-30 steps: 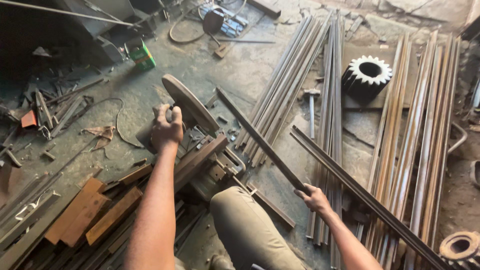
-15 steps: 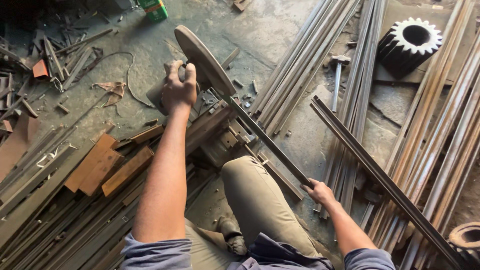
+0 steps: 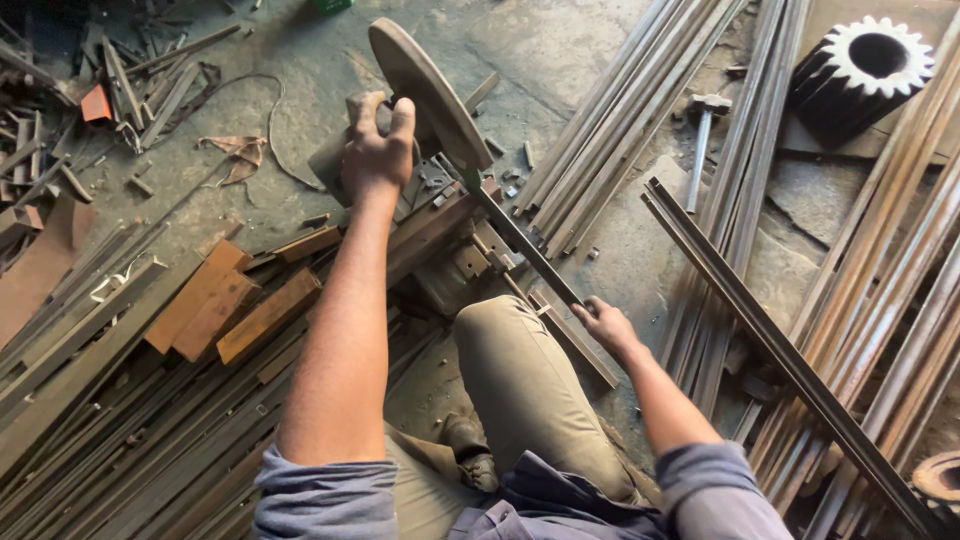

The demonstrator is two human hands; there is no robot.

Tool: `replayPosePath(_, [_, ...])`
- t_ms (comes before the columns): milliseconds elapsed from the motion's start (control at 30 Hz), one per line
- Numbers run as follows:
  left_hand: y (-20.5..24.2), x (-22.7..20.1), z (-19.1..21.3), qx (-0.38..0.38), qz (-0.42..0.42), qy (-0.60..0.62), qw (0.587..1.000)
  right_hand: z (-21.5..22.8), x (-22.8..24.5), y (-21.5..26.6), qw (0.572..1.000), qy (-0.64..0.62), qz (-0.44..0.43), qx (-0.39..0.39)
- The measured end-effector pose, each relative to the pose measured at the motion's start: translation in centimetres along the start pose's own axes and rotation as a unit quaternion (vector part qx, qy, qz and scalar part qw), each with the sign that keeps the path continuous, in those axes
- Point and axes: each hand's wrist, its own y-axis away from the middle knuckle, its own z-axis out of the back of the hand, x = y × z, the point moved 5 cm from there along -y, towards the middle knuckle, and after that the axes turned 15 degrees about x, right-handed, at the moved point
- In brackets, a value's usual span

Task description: The person uses a handheld angle grinder to cut a long metal bar into smaller segments. They repeatedly position the bar against the grinder's base, lower the spinning blade to cut through the metal, and then lift the tool to remove the cut piece. Sparks fly during the cutting process.

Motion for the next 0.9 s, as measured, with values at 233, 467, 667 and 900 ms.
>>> replayPosePath(233, [-0.2, 0.1, -0.4, -0.011, -0.001, 0.029, 1.000, -2.5, -1.0, -2.1, 0.998, -0.013, -0.065, -0.021])
replayPosePath(467, [-0.5, 1.0, -1.3, -0.011, -0.032, 0.100, 0.994, -3.8, -1.1, -1.7, 0.993, -0.094, -0.073, 0.025])
replayPosePath(667, [-0.4, 1.5, -2.4, -0.015, -0.060, 0.141, 0.988, -2.8, 1.2, 0.2, 0.989, -0.077, -0.117, 0.045])
replayPosePath(900, [1.1, 1.4, -2.8, -0.020, -0.067, 0.118, 0.991, -4.1, -0.9, -1.6, 0.996, 0.002, -0.084, -0.014])
